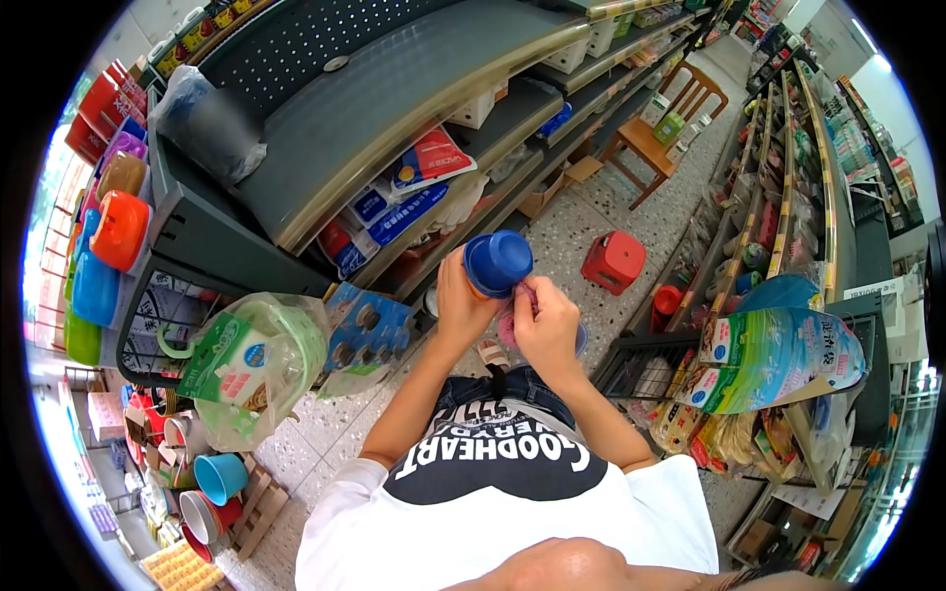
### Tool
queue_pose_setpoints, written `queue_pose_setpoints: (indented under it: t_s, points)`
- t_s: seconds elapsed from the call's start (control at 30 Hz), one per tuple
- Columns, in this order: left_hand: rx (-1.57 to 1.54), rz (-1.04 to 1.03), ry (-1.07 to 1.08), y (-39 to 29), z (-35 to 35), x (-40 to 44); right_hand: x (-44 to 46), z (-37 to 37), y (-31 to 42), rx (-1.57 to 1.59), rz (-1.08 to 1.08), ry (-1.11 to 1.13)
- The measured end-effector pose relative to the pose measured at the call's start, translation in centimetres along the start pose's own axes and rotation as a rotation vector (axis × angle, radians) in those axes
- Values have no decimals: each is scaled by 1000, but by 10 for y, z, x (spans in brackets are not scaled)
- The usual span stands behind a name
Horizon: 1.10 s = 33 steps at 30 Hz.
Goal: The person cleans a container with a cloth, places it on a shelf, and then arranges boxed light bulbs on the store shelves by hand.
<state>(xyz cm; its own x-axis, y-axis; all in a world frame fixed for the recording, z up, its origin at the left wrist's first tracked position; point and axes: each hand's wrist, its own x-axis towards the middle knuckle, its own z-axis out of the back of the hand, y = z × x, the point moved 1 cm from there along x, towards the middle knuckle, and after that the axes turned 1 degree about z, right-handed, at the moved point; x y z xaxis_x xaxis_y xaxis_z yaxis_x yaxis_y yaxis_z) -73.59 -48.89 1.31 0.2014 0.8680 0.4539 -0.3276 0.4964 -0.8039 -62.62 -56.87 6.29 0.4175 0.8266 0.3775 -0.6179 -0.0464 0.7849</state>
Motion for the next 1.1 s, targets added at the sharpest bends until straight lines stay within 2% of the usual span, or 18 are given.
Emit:
queue_pose_setpoints:
  t_s: [0.1,0.2,0.3,0.4,0.6,0.83,0.9,1.1]
  points:
    - [91,-121,-44,0,2,1,0,0,-1,48,-76,18]
    - [-125,-37,120,2,11,7,7,2,-10,33,101,-21]
    - [-294,60,277,6,23,10,23,12,-16,18,187,16]
    - [-162,-16,426,15,29,15,31,19,-13,-5,309,68]
    - [-367,142,318,8,20,9,37,19,-2,-81,369,60]
    - [-260,25,181,15,7,6,24,3,-4,-92,214,-42]
    - [-168,-13,142,17,5,7,15,-1,0,-69,151,-16]
    - [-162,-75,115,13,10,14,11,-3,0,28,73,-15]
